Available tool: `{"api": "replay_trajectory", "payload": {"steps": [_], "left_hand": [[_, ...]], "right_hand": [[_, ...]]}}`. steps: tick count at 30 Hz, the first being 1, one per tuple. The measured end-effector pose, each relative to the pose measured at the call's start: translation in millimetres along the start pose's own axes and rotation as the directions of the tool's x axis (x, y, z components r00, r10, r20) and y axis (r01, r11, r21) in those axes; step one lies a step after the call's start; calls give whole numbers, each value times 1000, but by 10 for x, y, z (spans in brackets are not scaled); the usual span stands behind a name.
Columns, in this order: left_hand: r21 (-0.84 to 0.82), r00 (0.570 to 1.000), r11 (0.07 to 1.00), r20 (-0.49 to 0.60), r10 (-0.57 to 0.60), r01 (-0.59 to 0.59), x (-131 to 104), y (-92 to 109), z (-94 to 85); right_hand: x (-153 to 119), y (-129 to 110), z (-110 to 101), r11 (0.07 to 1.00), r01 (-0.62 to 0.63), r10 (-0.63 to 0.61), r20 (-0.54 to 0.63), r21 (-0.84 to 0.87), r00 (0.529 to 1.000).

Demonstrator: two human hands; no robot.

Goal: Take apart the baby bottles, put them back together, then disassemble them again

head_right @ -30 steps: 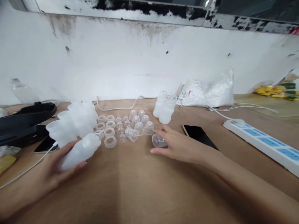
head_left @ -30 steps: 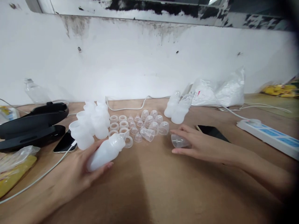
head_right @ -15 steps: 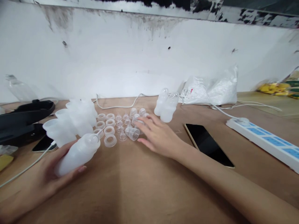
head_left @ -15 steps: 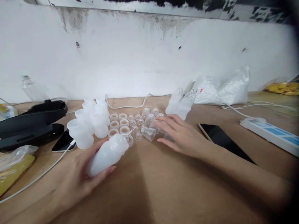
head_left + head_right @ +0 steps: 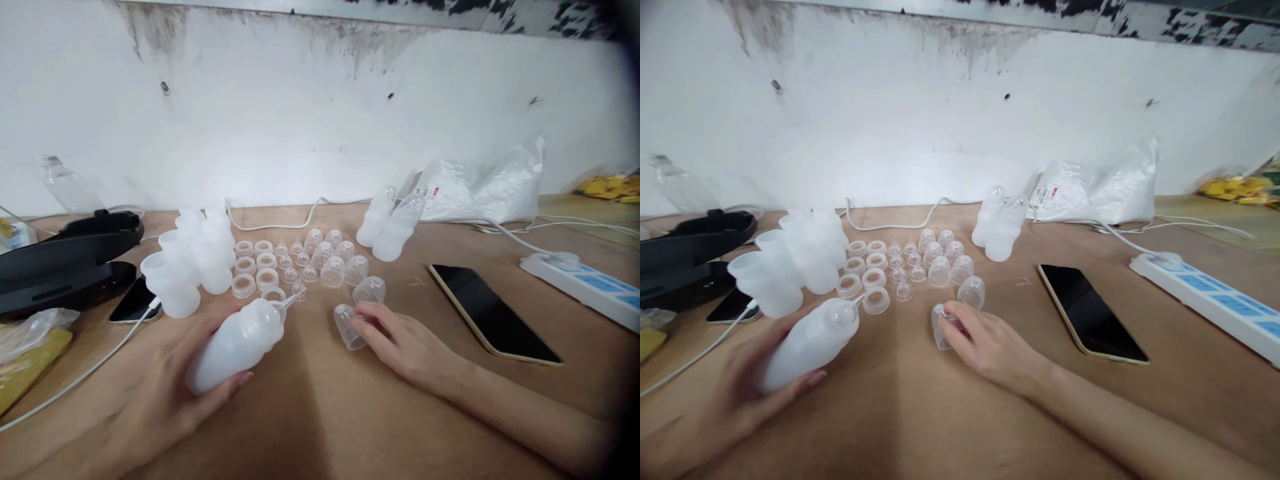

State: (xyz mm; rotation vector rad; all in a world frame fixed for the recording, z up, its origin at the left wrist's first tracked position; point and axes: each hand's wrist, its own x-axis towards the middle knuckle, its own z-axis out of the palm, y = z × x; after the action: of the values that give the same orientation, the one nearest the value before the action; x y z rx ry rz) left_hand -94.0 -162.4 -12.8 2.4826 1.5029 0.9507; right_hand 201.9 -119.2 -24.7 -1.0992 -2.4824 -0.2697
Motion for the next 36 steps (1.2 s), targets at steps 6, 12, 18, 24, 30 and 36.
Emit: {"api": "replay_trajectory", "payload": {"steps": [6,12,18,24,30,36], "left_hand": [[-12,995,995,-32,-99,98,67,27,34],[27,997,996,4,-80,80,84,-23,34],[-15,997,997,-4,-77,77,44,-31,43],[-107,994,988,32,-109,112,51,12,28],[-147,992,982,48,-116,121,50,8,27],[-150,993,982,34,-111,115,46,-3,57]], "right_hand": [[-11,-61,-73,999,36,-32,149,-25,988],[80,-169,-289,999,17,-6,307,-33,952],[179,-207,-287,981,-87,44,237,173,970],[251,-85,-79,993,-108,107,-12,-41,994],[215,29,72,968,-138,110,-136,-211,984],[185,154,215,977,-192,183,-95,-96,978]]}}
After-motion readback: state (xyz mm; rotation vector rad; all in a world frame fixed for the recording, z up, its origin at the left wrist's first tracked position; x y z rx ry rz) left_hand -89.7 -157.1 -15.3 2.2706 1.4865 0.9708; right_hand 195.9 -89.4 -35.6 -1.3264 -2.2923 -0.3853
